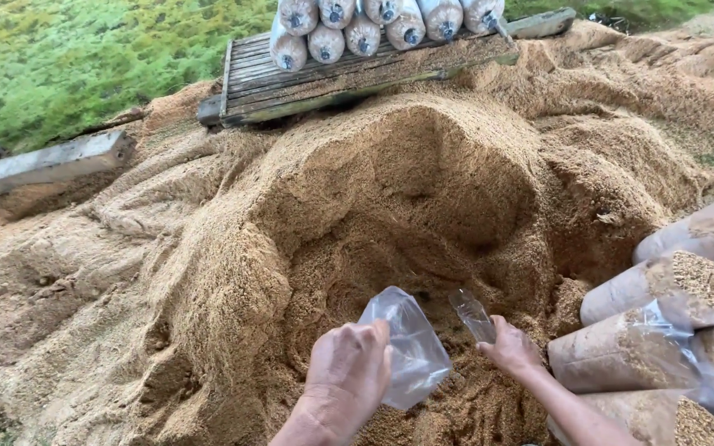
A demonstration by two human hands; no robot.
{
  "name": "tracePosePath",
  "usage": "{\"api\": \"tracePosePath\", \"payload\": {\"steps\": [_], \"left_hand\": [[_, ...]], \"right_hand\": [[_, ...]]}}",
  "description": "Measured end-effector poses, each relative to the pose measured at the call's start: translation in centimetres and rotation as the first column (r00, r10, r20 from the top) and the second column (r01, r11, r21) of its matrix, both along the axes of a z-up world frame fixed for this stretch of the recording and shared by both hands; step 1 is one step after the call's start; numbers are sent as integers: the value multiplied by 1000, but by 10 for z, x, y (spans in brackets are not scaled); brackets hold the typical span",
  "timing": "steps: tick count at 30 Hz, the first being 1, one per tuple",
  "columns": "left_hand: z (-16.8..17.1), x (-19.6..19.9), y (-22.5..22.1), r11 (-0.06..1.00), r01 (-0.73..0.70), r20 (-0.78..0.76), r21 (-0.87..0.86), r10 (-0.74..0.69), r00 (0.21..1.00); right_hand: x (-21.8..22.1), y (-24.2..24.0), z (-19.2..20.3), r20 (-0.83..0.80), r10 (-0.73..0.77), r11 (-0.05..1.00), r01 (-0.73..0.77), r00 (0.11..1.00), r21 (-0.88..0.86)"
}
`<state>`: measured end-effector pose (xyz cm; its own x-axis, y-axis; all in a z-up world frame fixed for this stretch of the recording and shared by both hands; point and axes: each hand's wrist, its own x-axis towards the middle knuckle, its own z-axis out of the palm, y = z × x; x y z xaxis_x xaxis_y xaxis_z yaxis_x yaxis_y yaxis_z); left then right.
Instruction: Filling plastic bags with rice husks from a large pile using a plastic scoop at a steady pace.
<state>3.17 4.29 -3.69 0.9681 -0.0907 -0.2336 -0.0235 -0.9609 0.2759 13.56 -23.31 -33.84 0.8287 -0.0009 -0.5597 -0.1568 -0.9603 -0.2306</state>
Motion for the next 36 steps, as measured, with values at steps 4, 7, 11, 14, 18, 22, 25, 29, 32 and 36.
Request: {"api": "tracePosePath", "payload": {"steps": [4,7,11,14,18,22,25,29,32,36], "left_hand": [[5,3,6,996,-94,-52,4,94,994],[10,9,10,992,-127,-58,-6,126,990],[31,9,19,982,-179,-57,-60,176,983],[32,6,27,987,-87,-122,138,104,987],[27,7,39,982,-152,-178,112,170,969],[25,4,46,966,-231,-193,114,250,949],[23,5,49,957,-240,-278,162,277,920],[14,7,50,955,-274,-282,115,296,913],[12,8,51,964,-264,-276,41,265,924],[13,17,52,942,-311,-287,-124,266,920]], "right_hand": [[-4,2,15,-94,-172,954,189,981,234],[-2,-7,28,-175,-340,870,379,924,314],[13,-6,61,-229,-386,880,431,894,200],[30,-3,53,-174,-351,907,380,920,183],[58,24,58,-110,-334,914,350,936,205],[85,47,63,-38,-239,952,242,970,188],[111,56,41,74,-131,984,121,989,127],[132,77,38,55,-138,981,128,989,147],[134,82,32,88,-158,967,136,983,215],[127,74,45,-17,-212,941,209,977,265]]}}
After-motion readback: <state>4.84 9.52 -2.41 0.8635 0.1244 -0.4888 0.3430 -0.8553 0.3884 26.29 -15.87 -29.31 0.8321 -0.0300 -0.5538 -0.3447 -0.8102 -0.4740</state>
